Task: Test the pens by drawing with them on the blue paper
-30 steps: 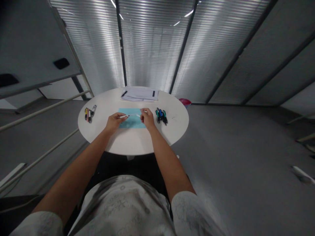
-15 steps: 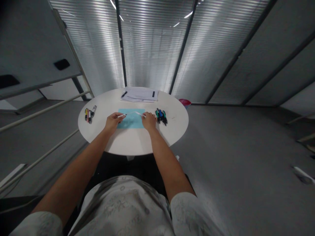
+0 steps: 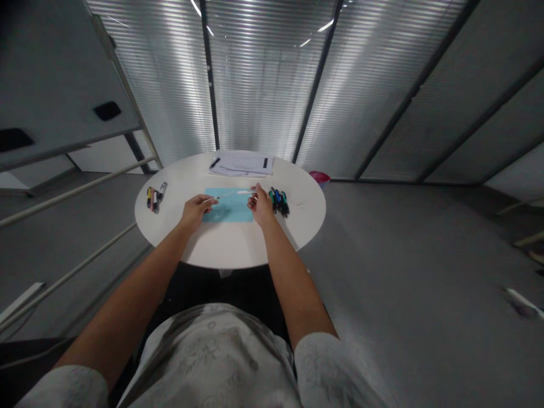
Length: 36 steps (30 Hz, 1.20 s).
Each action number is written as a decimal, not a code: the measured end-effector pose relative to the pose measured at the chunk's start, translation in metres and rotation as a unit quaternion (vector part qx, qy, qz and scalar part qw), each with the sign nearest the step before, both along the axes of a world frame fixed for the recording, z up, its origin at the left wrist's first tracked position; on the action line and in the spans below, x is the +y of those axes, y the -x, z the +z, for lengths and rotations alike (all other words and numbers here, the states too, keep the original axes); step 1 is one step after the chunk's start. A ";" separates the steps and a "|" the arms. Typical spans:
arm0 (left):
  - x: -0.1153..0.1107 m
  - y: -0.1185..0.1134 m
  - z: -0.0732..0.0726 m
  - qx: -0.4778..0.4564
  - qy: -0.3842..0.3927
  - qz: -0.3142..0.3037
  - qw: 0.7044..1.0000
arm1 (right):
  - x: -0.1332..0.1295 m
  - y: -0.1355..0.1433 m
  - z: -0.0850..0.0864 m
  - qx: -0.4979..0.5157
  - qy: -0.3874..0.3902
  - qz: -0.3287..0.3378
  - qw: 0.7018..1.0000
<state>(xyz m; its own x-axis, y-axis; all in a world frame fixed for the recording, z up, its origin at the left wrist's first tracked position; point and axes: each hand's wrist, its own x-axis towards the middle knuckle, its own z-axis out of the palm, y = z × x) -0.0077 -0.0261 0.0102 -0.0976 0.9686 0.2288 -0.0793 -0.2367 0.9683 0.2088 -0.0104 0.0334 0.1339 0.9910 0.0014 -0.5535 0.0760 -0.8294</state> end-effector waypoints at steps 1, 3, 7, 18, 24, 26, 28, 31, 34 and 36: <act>0.000 0.000 0.000 0.002 -0.002 -0.004 1.000 | 0.000 0.001 -0.001 -0.001 0.000 0.003 1.000; -0.001 0.000 0.000 0.005 -0.005 -0.009 1.000 | 0.001 0.001 -0.002 -0.012 0.002 0.008 1.000; 0.000 0.001 -0.001 0.015 -0.009 -0.015 1.000 | -0.001 0.001 0.000 -0.028 0.016 0.002 0.999; -0.001 -0.001 0.001 0.027 0.003 -0.010 1.000 | 0.000 0.000 -0.002 -0.054 0.000 -0.001 0.999; -0.001 0.000 0.000 0.028 0.000 -0.016 0.999 | -0.001 0.000 -0.003 -0.061 -0.006 0.000 0.998; -0.002 -0.001 0.001 0.031 0.007 -0.011 0.999 | -0.001 0.000 -0.003 -0.078 -0.011 -0.009 0.997; -0.002 -0.001 0.002 0.034 0.012 -0.007 0.999 | 0.000 0.000 -0.005 -0.091 -0.016 -0.018 0.996; -0.002 -0.001 0.002 0.038 0.009 -0.009 0.999 | 0.001 0.001 -0.007 -0.105 -0.025 -0.033 0.994; -0.001 -0.001 0.000 0.043 0.000 -0.009 0.999 | 0.002 0.001 -0.007 -0.119 -0.030 -0.041 0.992; -0.001 -0.001 -0.001 0.041 -0.006 -0.013 0.999 | 0.002 0.001 -0.008 -0.122 -0.035 -0.044 0.991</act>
<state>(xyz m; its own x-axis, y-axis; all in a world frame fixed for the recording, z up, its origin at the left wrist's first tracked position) -0.0065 -0.0272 0.0096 -0.0525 0.9676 0.2470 -0.0060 -0.2476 0.9688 0.2076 -0.0082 0.0258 0.2067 0.9719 0.1129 -0.3265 0.1773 -0.9284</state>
